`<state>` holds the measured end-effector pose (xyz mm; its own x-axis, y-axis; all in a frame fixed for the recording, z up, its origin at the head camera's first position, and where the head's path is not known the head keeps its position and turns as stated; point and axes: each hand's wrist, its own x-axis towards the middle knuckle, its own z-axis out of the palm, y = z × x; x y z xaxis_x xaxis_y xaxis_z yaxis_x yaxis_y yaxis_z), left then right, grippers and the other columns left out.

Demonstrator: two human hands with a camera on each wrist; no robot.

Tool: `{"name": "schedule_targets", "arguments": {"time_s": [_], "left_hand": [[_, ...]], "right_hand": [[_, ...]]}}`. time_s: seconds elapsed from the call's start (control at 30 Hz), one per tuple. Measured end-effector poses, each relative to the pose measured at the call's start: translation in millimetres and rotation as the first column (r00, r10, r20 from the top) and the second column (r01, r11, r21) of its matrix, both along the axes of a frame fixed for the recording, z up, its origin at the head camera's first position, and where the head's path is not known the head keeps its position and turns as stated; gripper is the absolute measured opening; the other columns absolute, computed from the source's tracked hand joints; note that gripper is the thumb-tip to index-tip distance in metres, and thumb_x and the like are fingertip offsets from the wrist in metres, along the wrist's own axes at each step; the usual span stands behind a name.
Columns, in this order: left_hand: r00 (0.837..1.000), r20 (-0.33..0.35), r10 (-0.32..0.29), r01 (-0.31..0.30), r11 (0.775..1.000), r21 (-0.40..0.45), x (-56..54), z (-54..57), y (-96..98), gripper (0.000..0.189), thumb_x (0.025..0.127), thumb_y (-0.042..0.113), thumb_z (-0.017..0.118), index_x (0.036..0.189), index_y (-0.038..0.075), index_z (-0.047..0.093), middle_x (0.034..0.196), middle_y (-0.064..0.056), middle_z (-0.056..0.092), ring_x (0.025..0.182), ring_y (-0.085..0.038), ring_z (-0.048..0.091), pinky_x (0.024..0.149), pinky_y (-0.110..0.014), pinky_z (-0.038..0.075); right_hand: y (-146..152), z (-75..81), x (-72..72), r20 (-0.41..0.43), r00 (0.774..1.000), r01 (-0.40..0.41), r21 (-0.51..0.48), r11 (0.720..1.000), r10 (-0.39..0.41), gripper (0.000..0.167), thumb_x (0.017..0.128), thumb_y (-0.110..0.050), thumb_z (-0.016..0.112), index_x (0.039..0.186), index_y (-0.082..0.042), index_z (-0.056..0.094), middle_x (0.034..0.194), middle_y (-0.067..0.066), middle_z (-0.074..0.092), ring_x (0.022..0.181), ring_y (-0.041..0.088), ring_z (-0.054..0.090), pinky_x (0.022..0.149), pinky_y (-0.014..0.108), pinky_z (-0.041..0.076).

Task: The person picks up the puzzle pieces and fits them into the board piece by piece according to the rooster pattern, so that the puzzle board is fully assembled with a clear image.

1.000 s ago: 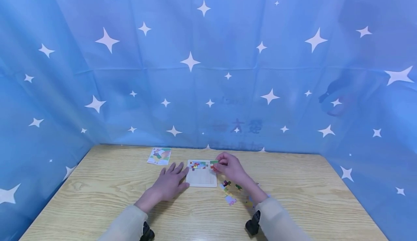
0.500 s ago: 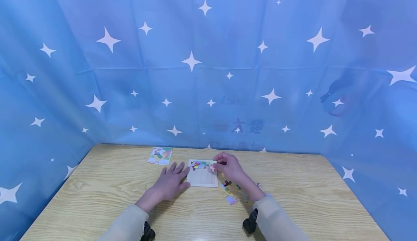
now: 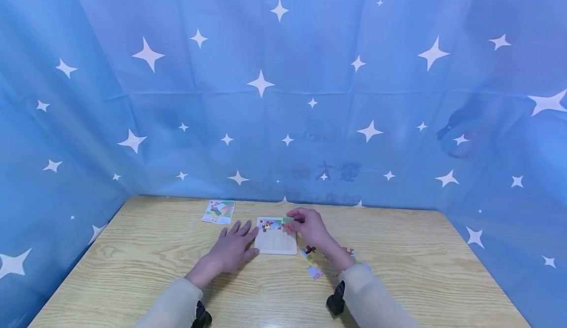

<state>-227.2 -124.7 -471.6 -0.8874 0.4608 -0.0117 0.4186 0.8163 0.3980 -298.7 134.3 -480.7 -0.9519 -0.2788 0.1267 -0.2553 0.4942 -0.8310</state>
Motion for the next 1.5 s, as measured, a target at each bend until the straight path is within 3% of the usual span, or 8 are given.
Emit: {"name": "schedule_targets", "arguments": {"time_s": [0.43,0.77,1.1,1.27,1.5], "left_hand": [[1.0,0.001,0.011,-0.011,1.0,-0.007,-1.3,-1.0,0.5,0.06,0.108,0.036,0.054,0.157,0.004,0.042,0.163,-0.024,0.031,0.148,-0.052,0.023,0.113,-0.073,0.02],[1.0,0.017,0.016,-0.015,1.0,-0.018,1.2,8.4,2.6,0.059,0.106,0.033,0.058,0.155,0.002,0.045,0.161,-0.025,0.033,0.148,-0.052,0.025,0.112,-0.073,0.022],[1.0,0.014,0.023,-0.023,1.0,-0.019,1.2,6.9,3.0,0.06,0.106,0.034,0.058,0.155,0.002,0.045,0.161,-0.025,0.033,0.148,-0.051,0.025,0.112,-0.073,0.022],[1.0,0.016,0.022,-0.022,1.0,-0.021,1.0,7.4,2.7,0.059,0.106,0.034,0.058,0.155,0.002,0.045,0.161,-0.025,0.033,0.148,-0.051,0.025,0.112,-0.072,0.022],[1.0,0.002,0.014,-0.014,1.0,-0.004,0.0,2.9,1.4,0.059,0.106,0.032,0.057,0.154,0.001,0.045,0.161,-0.026,0.033,0.147,-0.052,0.025,0.112,-0.073,0.022]], "right_hand": [[-3,1.1,-3.8,0.022,1.0,0.004,0.013,1.0,-0.004,0.006,0.097,-0.005,0.07,0.101,-0.006,0.075,0.09,0.0,0.07,0.08,0.015,0.064,0.066,0.031,0.053],[-5,4.2,-2.6,0.012,1.0,-0.016,0.073,0.997,0.015,0.008,0.098,-0.004,0.07,0.104,-0.004,0.074,0.092,0.002,0.068,0.08,0.015,0.06,0.066,0.032,0.05],[-5,-0.7,-7.8,-0.052,0.998,-0.026,0.177,0.984,0.036,0.012,0.099,-0.007,0.069,0.109,-0.005,0.075,0.094,0.001,0.066,0.08,0.013,0.056,0.069,0.032,0.05],[-5,-2.8,-8.6,-0.057,0.997,-0.04,0.128,0.991,0.047,0.012,0.1,-0.006,0.067,0.109,-0.005,0.074,0.091,0.0,0.067,0.076,0.013,0.057,0.066,0.031,0.049],[-6,-5.6,-8.5,0.004,1.0,-0.008,-0.003,1.0,0.008,0.011,0.101,-0.006,0.065,0.104,-0.004,0.076,0.09,0.0,0.071,0.079,0.013,0.063,0.067,0.03,0.052]]}}
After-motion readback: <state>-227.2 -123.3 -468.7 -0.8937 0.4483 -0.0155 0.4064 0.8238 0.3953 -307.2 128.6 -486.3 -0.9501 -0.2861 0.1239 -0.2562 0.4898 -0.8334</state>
